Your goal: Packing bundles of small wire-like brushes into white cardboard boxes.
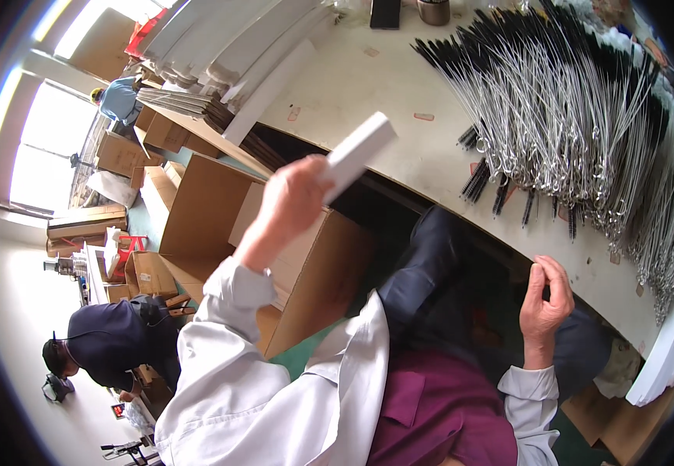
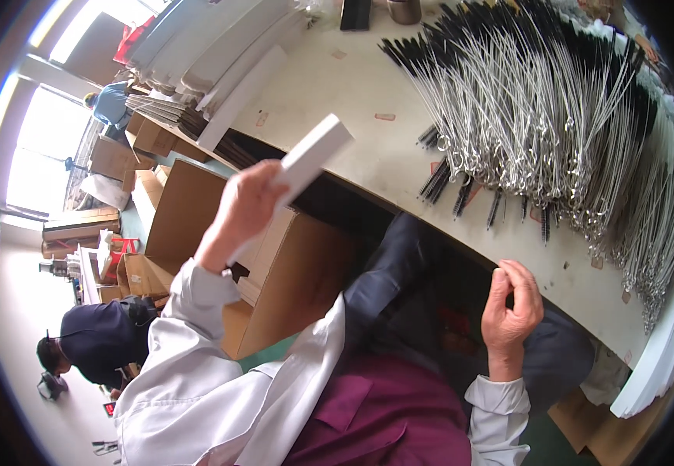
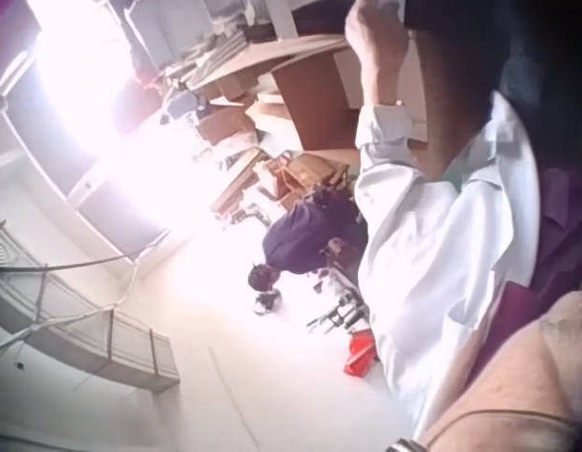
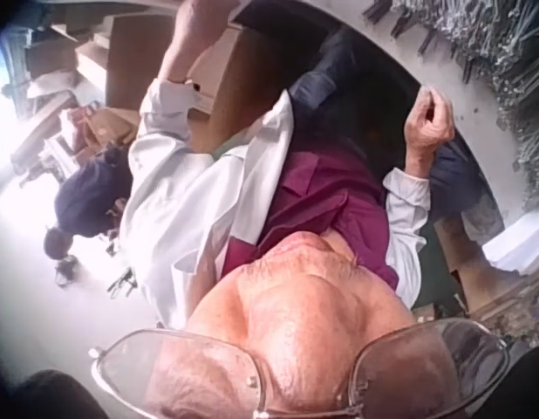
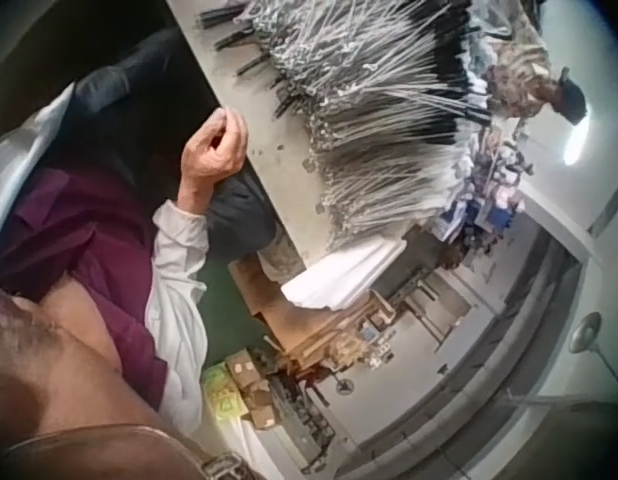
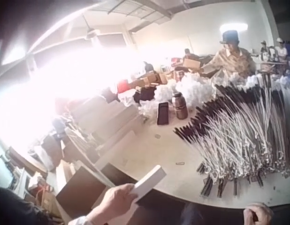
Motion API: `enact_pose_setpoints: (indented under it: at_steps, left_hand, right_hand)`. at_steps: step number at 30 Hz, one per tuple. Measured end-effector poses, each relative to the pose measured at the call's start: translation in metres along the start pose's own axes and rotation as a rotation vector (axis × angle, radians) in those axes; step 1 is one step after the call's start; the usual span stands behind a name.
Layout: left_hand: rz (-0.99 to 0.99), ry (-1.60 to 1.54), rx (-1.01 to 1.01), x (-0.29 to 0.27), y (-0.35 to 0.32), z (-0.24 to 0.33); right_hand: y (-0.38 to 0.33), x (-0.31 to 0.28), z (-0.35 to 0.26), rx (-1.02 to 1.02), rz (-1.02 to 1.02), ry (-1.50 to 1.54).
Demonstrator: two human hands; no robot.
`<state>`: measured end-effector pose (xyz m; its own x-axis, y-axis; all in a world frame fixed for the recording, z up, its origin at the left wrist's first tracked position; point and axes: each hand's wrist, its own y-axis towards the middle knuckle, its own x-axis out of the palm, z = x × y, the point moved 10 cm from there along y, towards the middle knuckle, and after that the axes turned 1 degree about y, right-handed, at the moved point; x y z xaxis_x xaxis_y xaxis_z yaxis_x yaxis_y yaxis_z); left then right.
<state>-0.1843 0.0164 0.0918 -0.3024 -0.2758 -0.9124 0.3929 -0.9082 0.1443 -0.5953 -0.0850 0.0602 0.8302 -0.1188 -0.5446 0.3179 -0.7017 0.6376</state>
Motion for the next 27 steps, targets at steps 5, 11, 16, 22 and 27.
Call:
enact_pose_setpoints:
  at_steps: [5,11,16,22,27]
  left_hand:
    - [0.206,0.277,-0.078,-0.025,0.092,-0.093]
    - [0.204,0.530,-0.092,-0.031,0.176,-0.157]
    - [0.360,0.672,-0.002,-0.009,0.185,-0.155]
    - [0.423,0.920,0.355,0.028,0.197,-0.206]
    - [0.139,1.377,0.130,0.001,0.206,-0.296]
  right_hand:
    - [0.009,0.013,0.033,0.146,0.009,0.078]
    - [0.004,0.018,0.039,0.198,0.020,0.032]
    - [-0.001,0.011,0.043,0.212,0.050,-0.019]
    - [0.013,0.008,0.027,0.124,0.134,-0.038]
    - [0.014,0.015,0.025,0.149,0.108,0.151]
